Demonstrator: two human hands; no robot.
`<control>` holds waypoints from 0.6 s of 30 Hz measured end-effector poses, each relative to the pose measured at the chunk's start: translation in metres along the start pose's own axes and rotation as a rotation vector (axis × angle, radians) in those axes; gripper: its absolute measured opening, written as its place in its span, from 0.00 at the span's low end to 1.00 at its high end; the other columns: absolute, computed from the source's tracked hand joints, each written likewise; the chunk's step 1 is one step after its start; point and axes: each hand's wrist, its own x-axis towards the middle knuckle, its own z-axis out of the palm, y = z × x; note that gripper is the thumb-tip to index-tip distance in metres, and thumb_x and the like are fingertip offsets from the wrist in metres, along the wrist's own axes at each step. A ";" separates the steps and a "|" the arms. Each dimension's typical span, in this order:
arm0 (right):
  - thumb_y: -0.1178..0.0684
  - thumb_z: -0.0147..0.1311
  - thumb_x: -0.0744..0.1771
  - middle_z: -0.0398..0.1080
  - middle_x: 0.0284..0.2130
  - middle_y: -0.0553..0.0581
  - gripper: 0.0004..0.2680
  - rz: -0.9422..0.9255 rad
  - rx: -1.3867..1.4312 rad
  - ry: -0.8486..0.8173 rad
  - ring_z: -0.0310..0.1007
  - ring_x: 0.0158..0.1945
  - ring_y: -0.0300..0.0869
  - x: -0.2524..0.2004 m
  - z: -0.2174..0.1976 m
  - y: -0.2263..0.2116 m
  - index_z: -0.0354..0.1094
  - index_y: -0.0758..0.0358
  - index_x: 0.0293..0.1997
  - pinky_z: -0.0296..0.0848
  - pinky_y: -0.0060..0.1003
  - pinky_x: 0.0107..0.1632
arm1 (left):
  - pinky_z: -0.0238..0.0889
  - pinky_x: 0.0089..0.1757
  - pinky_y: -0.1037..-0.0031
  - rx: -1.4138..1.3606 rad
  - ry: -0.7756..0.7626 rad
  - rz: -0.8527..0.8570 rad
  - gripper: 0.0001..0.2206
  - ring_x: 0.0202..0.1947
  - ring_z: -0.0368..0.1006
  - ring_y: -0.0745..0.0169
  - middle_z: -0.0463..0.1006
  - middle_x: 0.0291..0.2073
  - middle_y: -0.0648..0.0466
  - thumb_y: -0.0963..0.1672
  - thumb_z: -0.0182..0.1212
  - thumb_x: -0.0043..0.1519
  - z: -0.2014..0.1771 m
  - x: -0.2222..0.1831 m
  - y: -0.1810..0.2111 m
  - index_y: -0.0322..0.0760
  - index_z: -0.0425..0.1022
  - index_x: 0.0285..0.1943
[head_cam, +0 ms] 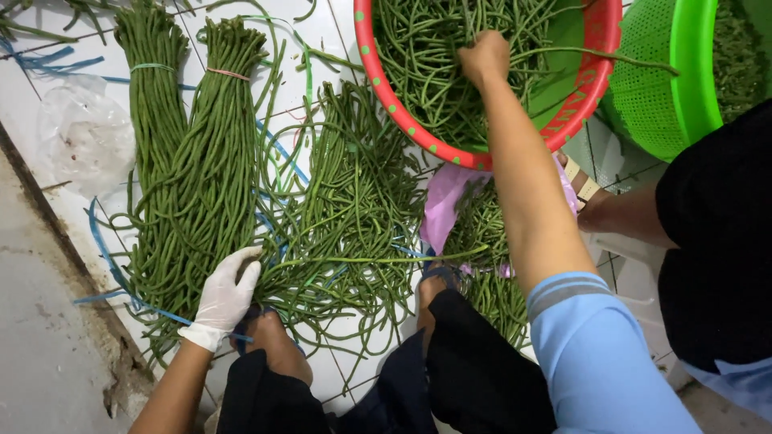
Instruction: The person trims the ends of long green beans using a knife and places the trimmed pieces into a red basket. The person wears a white glove on the left hand and handles the beans one at a time.
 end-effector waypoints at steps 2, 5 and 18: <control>0.49 0.64 0.61 0.69 0.19 0.51 0.08 0.010 0.260 0.033 0.68 0.22 0.43 0.000 -0.006 0.006 0.67 0.55 0.25 0.66 0.44 0.22 | 0.58 0.60 0.66 -0.012 0.009 0.011 0.16 0.59 0.70 0.56 0.76 0.57 0.52 0.45 0.51 0.64 0.001 -0.002 -0.001 0.39 0.74 0.60; 0.52 0.66 0.63 0.67 0.20 0.48 0.06 0.056 0.704 -0.033 0.62 0.18 0.34 -0.026 -0.055 -0.003 0.69 0.53 0.32 0.63 0.34 0.16 | 0.57 0.60 0.68 -0.027 0.027 0.054 0.16 0.58 0.71 0.58 0.77 0.56 0.52 0.44 0.52 0.64 0.002 -0.004 -0.005 0.38 0.75 0.59; 0.55 0.63 0.64 0.70 0.28 0.51 0.09 -0.091 1.260 -0.119 0.56 0.19 0.31 -0.136 -0.207 -0.034 0.68 0.61 0.44 0.46 0.25 0.15 | 0.57 0.60 0.70 -0.041 -0.007 -0.004 0.16 0.58 0.71 0.60 0.78 0.56 0.53 0.45 0.54 0.63 0.019 0.000 -0.013 0.40 0.76 0.59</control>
